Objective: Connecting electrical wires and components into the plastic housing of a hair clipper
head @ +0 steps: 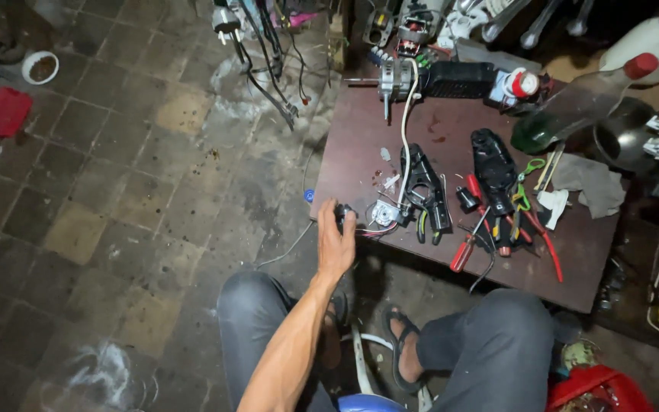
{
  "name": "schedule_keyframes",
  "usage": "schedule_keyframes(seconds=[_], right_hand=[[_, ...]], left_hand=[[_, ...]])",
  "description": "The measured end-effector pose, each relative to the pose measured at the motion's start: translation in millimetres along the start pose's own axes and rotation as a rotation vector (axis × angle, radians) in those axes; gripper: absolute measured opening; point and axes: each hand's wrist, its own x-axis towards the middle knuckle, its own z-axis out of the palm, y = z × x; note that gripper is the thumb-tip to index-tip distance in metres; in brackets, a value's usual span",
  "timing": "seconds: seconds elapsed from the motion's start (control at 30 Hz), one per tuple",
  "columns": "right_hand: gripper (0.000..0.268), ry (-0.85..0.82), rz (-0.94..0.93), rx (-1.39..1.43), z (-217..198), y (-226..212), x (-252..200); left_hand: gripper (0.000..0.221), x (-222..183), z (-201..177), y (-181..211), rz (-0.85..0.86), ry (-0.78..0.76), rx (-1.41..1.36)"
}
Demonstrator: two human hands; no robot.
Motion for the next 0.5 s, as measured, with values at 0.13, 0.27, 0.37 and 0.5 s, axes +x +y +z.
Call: schedule_keyframes(seconds=[0.13, 0.27, 0.37, 0.5], right_hand=[[0.018, -0.012, 0.023, 0.056, -32.5, 90.0, 12.4], [0.019, -0.035, 0.029, 0.128, -68.4, 152.5, 3.1], [0.020, -0.062, 0.064, 0.164, -116.3, 199.2, -19.9], [0.020, -0.066, 0.080, 0.224, -176.4, 252.6, -37.9]], left_hand=[[0.055, 1.0, 9.1, -16.1, 0.102, 0.071, 0.013], [0.053, 6.3, 8.1, -20.7, 0.107, 0.112, -0.007], [0.048, 7.6, 11.1, -24.8, 0.131, 0.178, -0.012], [0.027, 28.8, 7.2, -13.3, 0.227, 0.361, -0.038]])
